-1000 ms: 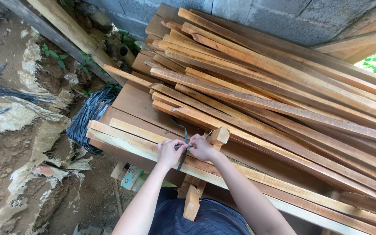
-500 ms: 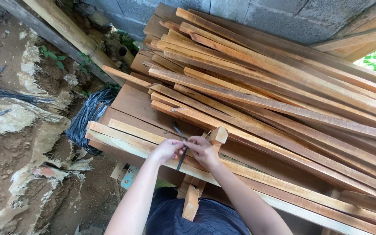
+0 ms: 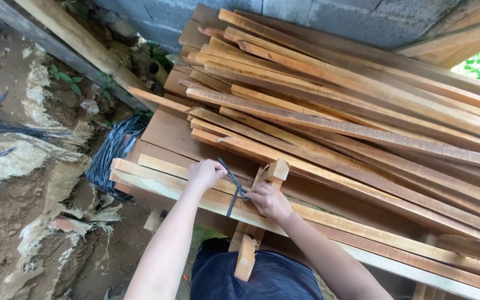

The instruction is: The user is bundling several long wooden planks together using black plastic ties.

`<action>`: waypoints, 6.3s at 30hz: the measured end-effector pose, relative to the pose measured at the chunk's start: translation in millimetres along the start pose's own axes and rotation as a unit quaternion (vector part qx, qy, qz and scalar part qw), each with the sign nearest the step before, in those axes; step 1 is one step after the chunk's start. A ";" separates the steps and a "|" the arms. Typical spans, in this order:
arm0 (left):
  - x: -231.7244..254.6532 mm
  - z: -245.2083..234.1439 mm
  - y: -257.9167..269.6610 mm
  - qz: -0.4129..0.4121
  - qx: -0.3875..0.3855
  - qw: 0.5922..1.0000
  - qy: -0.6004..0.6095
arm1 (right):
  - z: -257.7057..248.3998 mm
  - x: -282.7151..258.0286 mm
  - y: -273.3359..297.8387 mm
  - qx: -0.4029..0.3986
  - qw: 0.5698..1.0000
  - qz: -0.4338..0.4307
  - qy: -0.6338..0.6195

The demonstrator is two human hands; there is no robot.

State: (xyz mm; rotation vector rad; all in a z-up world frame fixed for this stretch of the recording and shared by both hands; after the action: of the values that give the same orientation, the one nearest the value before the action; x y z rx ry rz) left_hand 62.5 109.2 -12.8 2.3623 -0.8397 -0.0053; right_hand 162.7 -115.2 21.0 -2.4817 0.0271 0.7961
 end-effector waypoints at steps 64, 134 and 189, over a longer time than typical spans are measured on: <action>54.4 -18.0 77.5 0.040 0.257 0.910 0.324 | 22.7 -5.3 4.1 0.093 0.949 0.230 -0.194; 20.7 100.0 141.3 -0.347 0.193 0.531 0.749 | 69.0 19.9 -58.3 -0.421 0.761 0.481 -0.110; -428.2 -49.5 41.0 -0.076 0.235 0.856 0.454 | 459.8 -178.2 -258.0 0.048 0.708 0.634 -0.308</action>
State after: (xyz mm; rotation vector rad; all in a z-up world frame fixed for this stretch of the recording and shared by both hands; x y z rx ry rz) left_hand -292.3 356.5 -33.4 2.4150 -0.1759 1.2735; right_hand -186.0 308.2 -73.5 -1.6470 1.5915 2.0097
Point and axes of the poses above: each hand's wrist, its own y-axis away from the middle knuckle, its own z-axis out of the palm, x = y × z, the point moved 5 cm from there along -y, towards the middle knuckle, and after that the axes turned 4 degrees about x, right-handed, at the moved point
